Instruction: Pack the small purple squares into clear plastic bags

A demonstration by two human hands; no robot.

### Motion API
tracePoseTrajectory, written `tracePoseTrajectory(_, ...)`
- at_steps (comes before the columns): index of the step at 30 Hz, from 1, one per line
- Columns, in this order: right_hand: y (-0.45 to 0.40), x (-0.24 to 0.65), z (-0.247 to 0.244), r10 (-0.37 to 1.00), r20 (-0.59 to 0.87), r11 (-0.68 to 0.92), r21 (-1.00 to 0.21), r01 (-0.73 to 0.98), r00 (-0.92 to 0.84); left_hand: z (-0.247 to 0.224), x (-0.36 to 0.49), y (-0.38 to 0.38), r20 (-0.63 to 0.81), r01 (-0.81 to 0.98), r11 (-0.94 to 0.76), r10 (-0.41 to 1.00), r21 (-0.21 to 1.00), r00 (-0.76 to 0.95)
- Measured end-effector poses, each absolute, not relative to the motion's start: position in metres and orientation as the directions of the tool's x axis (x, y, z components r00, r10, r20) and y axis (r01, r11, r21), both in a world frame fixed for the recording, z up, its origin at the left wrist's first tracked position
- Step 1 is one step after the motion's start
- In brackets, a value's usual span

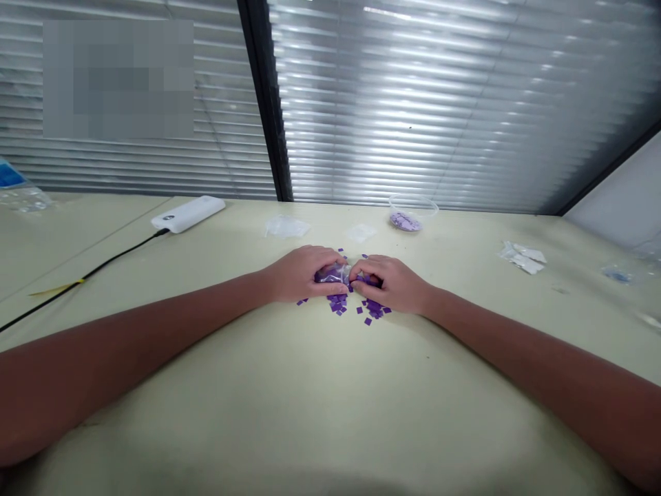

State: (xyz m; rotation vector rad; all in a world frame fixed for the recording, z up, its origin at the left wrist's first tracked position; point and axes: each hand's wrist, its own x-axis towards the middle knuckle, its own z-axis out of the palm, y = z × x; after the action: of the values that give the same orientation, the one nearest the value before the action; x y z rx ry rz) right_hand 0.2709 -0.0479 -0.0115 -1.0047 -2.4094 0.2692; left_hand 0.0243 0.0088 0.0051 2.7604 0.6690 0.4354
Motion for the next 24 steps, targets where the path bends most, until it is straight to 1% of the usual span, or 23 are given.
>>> tracePoseTrajectory(6,-0.0484,0.2711,-0.0112,0.711,0.376,0.703,-0.365,0.61,-0.594,0.0025,0.0235,0.0104,0.239,0.392,-0.86,0.476,0.326,0.846)
tracePoseTrajectory(13,-0.0478,0.2713,-0.0117,0.709,0.38,0.705,-0.36,0.611,-0.595,0.0059,0.0246,0.0076,0.216,0.407,-0.855,0.485,0.323,0.847)
tracePoseTrajectory(24,-0.0481,0.2712,-0.0117,0.711,0.381,0.703,-0.364,0.611,-0.591,0.004,0.0239,0.0091,0.226,0.407,-0.856,0.486,0.319,0.845)
